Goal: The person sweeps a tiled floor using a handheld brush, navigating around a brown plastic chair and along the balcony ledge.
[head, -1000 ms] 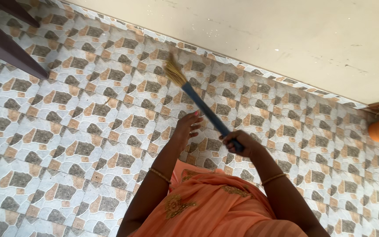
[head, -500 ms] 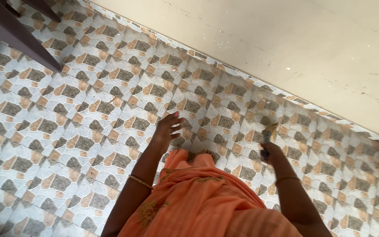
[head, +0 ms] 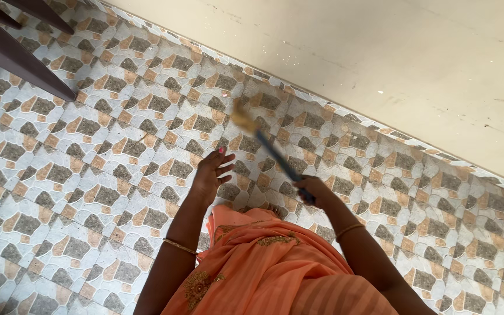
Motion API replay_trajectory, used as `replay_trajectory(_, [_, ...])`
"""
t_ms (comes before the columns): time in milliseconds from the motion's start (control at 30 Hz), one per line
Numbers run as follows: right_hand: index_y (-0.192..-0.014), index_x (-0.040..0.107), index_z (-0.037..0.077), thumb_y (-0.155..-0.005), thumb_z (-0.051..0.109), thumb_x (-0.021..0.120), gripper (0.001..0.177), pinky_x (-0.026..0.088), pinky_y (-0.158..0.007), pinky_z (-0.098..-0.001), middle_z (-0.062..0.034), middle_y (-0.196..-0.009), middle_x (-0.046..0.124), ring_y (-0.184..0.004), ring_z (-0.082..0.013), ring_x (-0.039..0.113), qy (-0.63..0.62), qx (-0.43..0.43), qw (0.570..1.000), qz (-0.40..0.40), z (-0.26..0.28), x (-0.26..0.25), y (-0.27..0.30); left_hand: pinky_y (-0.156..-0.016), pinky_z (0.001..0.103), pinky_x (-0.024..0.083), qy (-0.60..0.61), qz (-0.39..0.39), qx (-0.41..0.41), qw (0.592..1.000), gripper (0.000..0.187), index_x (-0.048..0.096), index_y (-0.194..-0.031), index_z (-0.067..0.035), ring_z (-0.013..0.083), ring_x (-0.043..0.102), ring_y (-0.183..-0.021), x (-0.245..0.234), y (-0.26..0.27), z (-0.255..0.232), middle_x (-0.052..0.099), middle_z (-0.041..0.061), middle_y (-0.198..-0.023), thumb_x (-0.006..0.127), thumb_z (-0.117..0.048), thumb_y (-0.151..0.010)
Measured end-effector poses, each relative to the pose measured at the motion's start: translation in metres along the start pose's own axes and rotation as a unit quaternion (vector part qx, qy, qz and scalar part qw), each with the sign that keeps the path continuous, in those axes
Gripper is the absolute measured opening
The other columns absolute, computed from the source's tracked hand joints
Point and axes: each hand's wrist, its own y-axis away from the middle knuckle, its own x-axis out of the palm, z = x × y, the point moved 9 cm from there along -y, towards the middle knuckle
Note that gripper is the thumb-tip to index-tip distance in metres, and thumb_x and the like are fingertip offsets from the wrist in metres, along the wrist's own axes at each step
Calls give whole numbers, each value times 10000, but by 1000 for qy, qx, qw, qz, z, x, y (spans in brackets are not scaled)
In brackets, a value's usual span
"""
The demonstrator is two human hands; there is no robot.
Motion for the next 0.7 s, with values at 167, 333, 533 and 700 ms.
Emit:
replay_trajectory(167, [-1066, 633, -40, -906, 123, 751, 258, 446, -374, -280, -52, -683, 591, -492, -137, 535, -74, 21, 980, -186, -14, -105, -21, -904, 408, 482, -12, 6, -17, 1000, 679, 522, -1453, -94, 229, 620, -1089, 19, -7, 12, 720, 46, -1257, 615, -515, -928])
replay_trajectory(333, [-1005, 538, -30, -893, 28, 758, 254, 533, -439, -288, -82, -696, 608, -525, -154, 600, -221, 80, 926, -295, -39, -149, -40, -882, 386, 483, 5, 16, -25, 1000, 727, 496, -1493, -121, 196, 618, -1101, 18, -6, 20, 701, 22, -1271, 602, -551, -916])
replay_trajectory(533, [-1008, 575, -72, -885, 43, 777, 263, 493, -399, -333, -90, -674, 577, -496, -178, 567, -11, 102, 976, -192, -46, -59, -55, -856, 364, 489, 16, -10, -40, 999, 690, 522, -1465, -122, 189, 627, -1076, 4, -3, 28, 710, 29, -1268, 613, -542, -925])
replay_trajectory(700, [-1233, 593, 96, -914, 97, 668, 327, 405, -374, -240, -25, -636, 563, -454, -83, 497, -78, 42, 996, -5, -5, -10, -25, -852, 366, 494, 16, -9, -33, 999, 673, 540, -1452, -120, 191, 626, -1062, 5, -7, 25, 713, 31, -1239, 619, -529, -924])
